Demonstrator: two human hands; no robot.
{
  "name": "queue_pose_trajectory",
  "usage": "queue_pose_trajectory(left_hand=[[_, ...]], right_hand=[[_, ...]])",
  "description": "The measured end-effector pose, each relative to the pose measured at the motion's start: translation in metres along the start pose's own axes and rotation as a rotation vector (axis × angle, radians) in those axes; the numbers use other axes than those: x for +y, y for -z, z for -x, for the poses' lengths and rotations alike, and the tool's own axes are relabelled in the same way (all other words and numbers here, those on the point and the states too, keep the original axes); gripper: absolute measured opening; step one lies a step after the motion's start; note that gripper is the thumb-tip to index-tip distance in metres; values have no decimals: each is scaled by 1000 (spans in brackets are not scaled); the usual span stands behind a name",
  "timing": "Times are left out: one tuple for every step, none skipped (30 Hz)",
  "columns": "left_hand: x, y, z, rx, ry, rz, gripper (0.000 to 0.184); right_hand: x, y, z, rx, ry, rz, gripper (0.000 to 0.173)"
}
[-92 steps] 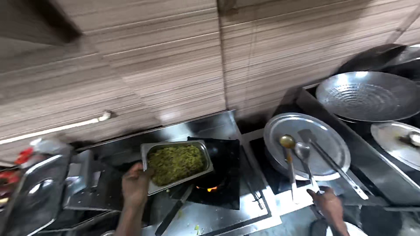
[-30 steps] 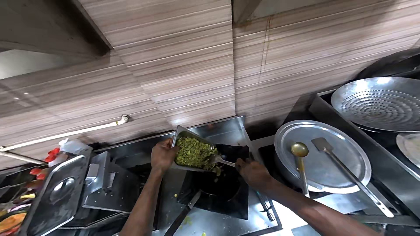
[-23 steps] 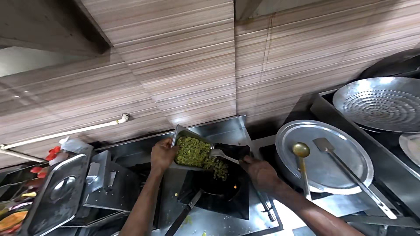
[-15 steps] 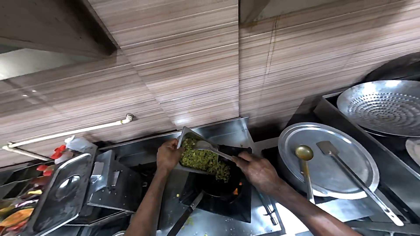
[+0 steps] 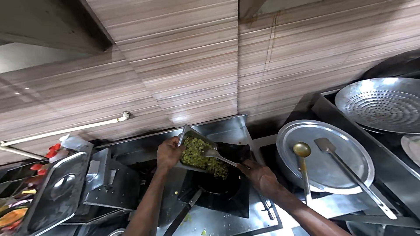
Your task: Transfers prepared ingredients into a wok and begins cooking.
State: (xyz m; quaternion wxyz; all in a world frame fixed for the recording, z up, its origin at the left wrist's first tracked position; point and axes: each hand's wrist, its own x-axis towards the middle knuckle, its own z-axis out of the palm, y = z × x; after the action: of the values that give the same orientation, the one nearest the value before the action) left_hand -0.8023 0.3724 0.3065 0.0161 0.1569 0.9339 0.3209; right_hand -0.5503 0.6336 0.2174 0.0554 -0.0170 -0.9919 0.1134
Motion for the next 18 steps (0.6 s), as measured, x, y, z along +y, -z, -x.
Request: queue_pose_trajectory(left_hand=[[1, 0, 1, -2, -2, -4, 20], [1, -1, 1, -1, -12, -9, 20], [1, -1, 0, -1, -22, -16, 20], [2, -1, 0, -2, -33, -29, 20], [5, 0, 1, -5, -43, -39, 20], [7, 1, 1, -2, -47, -44, 19], [8, 1, 1, 3, -47, -45, 18], [8, 1, 1, 5, -45, -47, 18], [9, 0, 1, 7, -42, -55, 19], [9, 0, 2, 4, -39, -65, 19], [10, 0, 2, 1, -40, -75, 19], [11, -1, 3, 0, -46, -80, 20], [11, -1, 3, 4, -52, -85, 20], [11, -2, 3, 6, -57, -88, 21], [12, -2, 3, 8, -59, -93, 22], [13, -2, 4, 8, -66, -97, 23], [13, -3, 3, 4, -74, -101, 23], [13, -3, 3, -2, -79, -104, 23]], right_hand=[[2, -4, 4, -1, -3, -6, 39], [4, -7, 7, -11, -8, -8, 34], [5, -8, 10, -64, -32, -11, 34], [5, -9, 12, -144, -66, -21, 35], [5, -8, 14, -223, -101, -30, 37], [6, -8, 16, -266, -125, -30, 37], [8, -9, 18, -272, -140, -26, 37], [9, -7, 20, -259, -154, -29, 36], [10, -5, 22, -222, -158, -27, 36], [12, -5, 23, -150, -146, -21, 33], [14, -3, 24, -58, -122, -17, 31], [14, 2, 23, 31, -94, -18, 30], [13, 9, 21, 111, -61, -27, 28], [10, 17, 17, 183, -26, -33, 27], [6, 23, 13, 251, 11, -27, 27], [2, 28, 7, 319, 49, -20, 26], [-2, 34, 1, 347, 81, -12, 25], [-7, 38, -6, 343, 103, 1, 26]])
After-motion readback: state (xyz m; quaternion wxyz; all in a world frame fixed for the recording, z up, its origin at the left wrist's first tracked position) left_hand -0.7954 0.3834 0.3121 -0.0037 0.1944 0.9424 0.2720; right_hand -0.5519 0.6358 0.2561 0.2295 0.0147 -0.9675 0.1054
